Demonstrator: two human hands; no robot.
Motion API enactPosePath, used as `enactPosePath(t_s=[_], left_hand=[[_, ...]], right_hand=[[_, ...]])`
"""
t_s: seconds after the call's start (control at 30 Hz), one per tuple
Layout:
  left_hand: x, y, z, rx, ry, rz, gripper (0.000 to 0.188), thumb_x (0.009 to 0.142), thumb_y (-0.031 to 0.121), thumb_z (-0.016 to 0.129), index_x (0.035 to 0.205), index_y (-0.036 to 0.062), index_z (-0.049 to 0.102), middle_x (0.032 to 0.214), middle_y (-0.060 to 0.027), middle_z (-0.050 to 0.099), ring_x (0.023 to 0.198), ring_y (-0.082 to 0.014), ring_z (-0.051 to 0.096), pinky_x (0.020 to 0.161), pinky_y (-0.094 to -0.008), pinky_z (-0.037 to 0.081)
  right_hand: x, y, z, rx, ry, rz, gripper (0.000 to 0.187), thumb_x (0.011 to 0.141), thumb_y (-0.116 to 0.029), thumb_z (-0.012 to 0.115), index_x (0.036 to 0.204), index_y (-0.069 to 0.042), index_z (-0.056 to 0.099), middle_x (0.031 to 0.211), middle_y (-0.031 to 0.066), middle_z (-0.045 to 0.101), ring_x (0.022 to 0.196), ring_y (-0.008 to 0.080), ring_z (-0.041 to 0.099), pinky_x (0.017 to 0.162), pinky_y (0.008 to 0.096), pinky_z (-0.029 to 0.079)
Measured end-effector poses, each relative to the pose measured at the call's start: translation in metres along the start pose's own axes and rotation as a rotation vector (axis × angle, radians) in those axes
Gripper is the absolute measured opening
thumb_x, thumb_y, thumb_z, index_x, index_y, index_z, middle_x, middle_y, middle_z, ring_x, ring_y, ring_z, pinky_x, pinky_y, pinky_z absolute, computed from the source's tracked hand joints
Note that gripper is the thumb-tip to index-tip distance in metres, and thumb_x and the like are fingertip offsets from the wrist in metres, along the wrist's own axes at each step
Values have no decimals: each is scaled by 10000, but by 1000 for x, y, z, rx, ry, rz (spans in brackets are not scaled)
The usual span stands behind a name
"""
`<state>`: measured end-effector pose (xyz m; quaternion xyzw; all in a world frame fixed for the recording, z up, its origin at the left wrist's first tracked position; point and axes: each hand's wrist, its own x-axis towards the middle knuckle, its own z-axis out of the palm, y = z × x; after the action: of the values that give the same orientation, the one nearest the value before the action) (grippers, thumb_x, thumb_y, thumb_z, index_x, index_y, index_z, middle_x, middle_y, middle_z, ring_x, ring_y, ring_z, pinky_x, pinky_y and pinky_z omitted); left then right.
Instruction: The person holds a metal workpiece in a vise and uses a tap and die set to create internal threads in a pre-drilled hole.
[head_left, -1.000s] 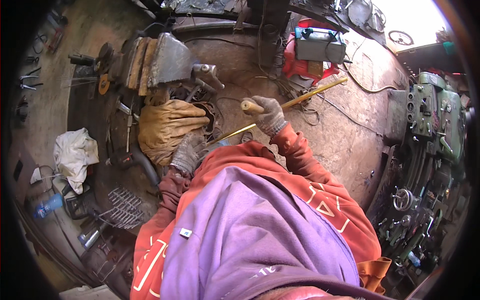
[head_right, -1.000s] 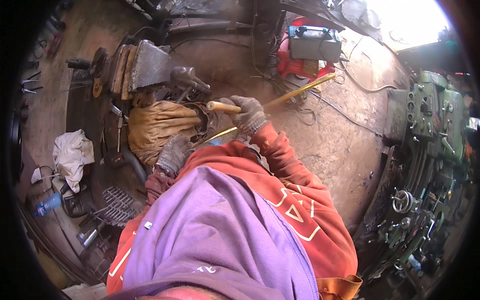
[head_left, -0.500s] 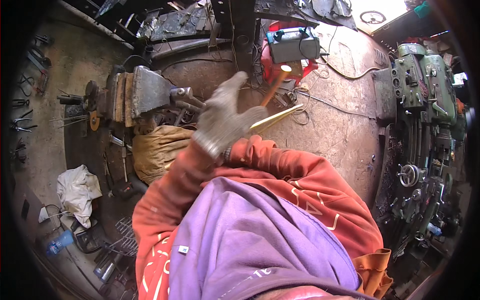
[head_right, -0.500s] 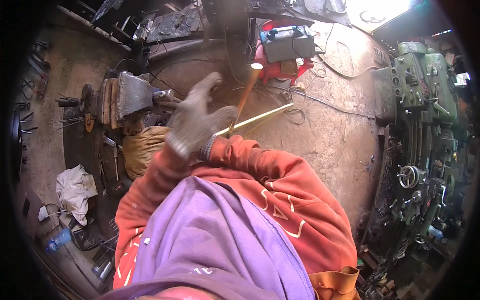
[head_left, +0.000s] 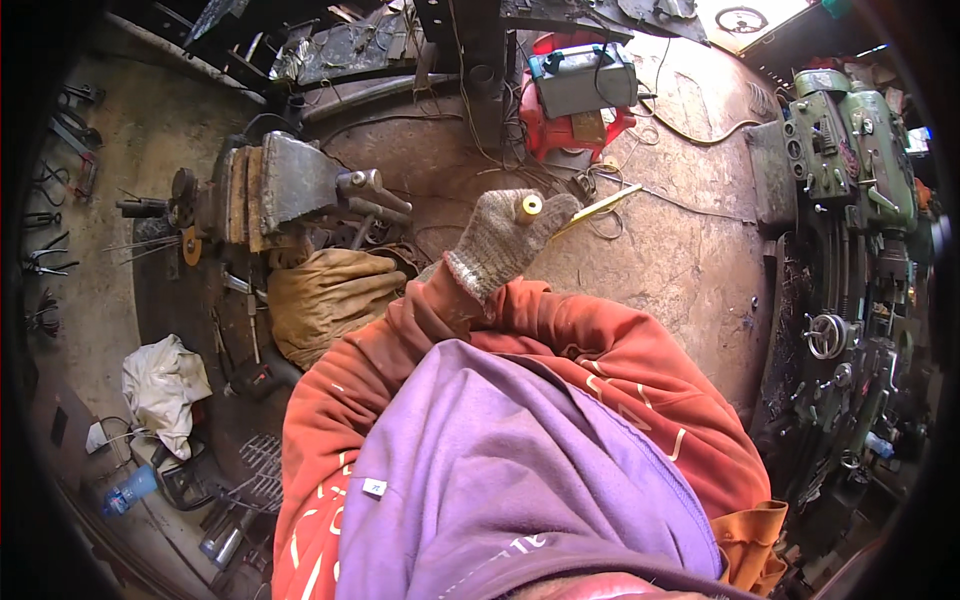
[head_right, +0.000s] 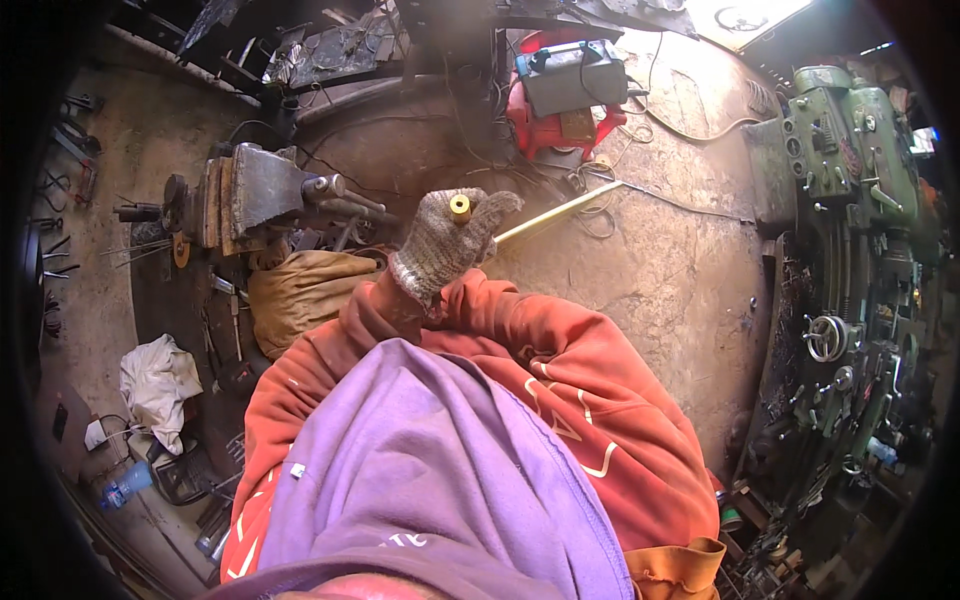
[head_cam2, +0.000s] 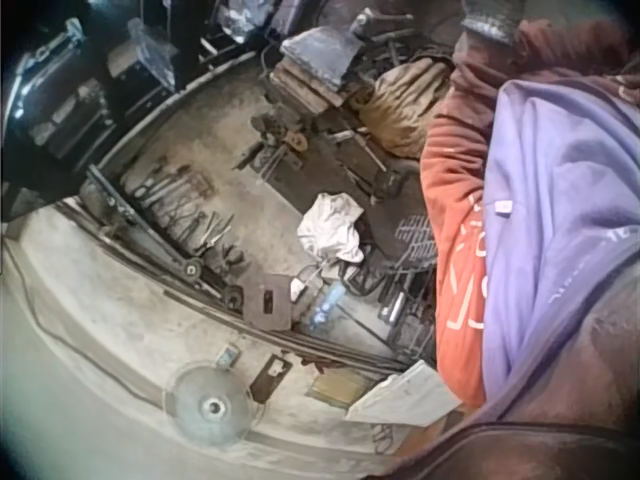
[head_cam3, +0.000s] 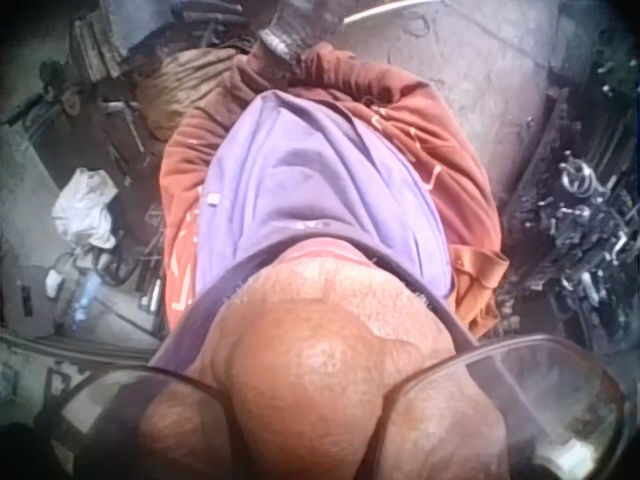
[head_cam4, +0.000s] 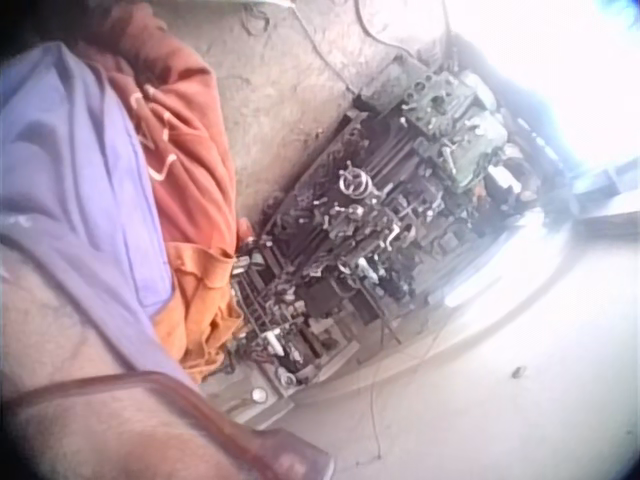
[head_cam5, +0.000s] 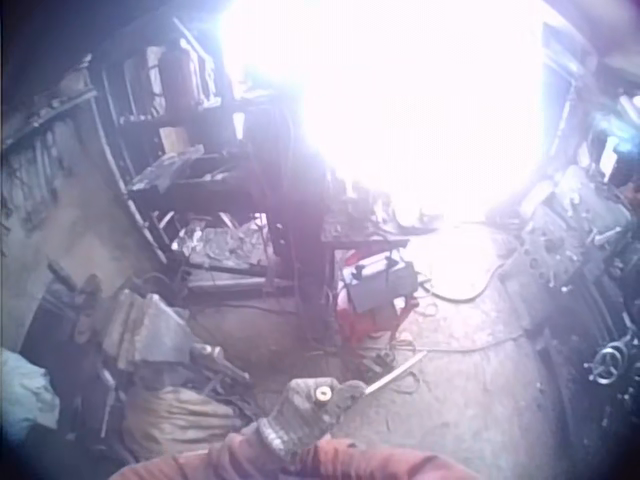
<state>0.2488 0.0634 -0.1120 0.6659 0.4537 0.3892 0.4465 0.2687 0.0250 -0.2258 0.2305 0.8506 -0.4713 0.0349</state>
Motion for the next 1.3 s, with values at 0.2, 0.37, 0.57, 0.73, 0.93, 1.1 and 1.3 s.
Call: enactPosePath(t_s=[0.2,0.37,0.57,0.73,0.93,1.1,1.3], left_hand=[[-8,5,0,-94,9,-67,326,1040,334,727,922,34,776,594,-19,609,542,-88,594,502,-300,449],[-32,-27,-14,-194,223,-169,431,1060,431,679,841,63,729,602,3,609,503,-87,536,473,-292,390],[-65,-2,-54,-620,219,-298,488,1061,465,663,727,119,584,551,28,465,498,-101,452,511,-310,400],[-98,20,-78,-975,135,0,525,1064,416,658,659,164,438,549,37,402,467,-131,354,519,-329,392],[-145,41,-124,-723,212,150,576,1085,437,566,610,141,429,496,-6,418,430,-159,364,479,-364,385],[-214,0,-155,-896,642,-57,628,1140,500,410,621,146,421,563,-9,377,538,-196,371,704,-466,465],[-302,-63,-117,-1123,1585,-549,503,1076,487,579,686,180,494,608,8,487,666,-259,540,901,-607,544]], right_hand=[[-6,0,2,51,2,-16,301,1003,-223,710,1275,-98,738,1168,133,745,1111,258,683,994,384,541],[-23,15,-1,284,102,-107,318,1006,-198,710,1306,-95,732,1207,123,740,1137,230,672,1017,365,534],[-105,104,47,829,426,237,239,979,-223,736,1138,-53,790,1019,96,783,914,234,733,839,399,600],[-121,172,16,1447,1330,666,761,928,-678,718,1436,-126,587,1359,153,656,1195,351,637,1002,617,508],[-84,163,-81,1592,1120,291,521,960,-578,743,1221,-131,689,1032,35,677,914,218,670,733,484,577],[-94,64,-128,988,954,355,481,919,-549,810,1073,-99,733,825,-33,646,710,92,592,565,304,527],[-96,21,-121,951,809,72,316,877,-245,914,1045,-51,731,913,-2,731,851,87,660,766,290,559]])
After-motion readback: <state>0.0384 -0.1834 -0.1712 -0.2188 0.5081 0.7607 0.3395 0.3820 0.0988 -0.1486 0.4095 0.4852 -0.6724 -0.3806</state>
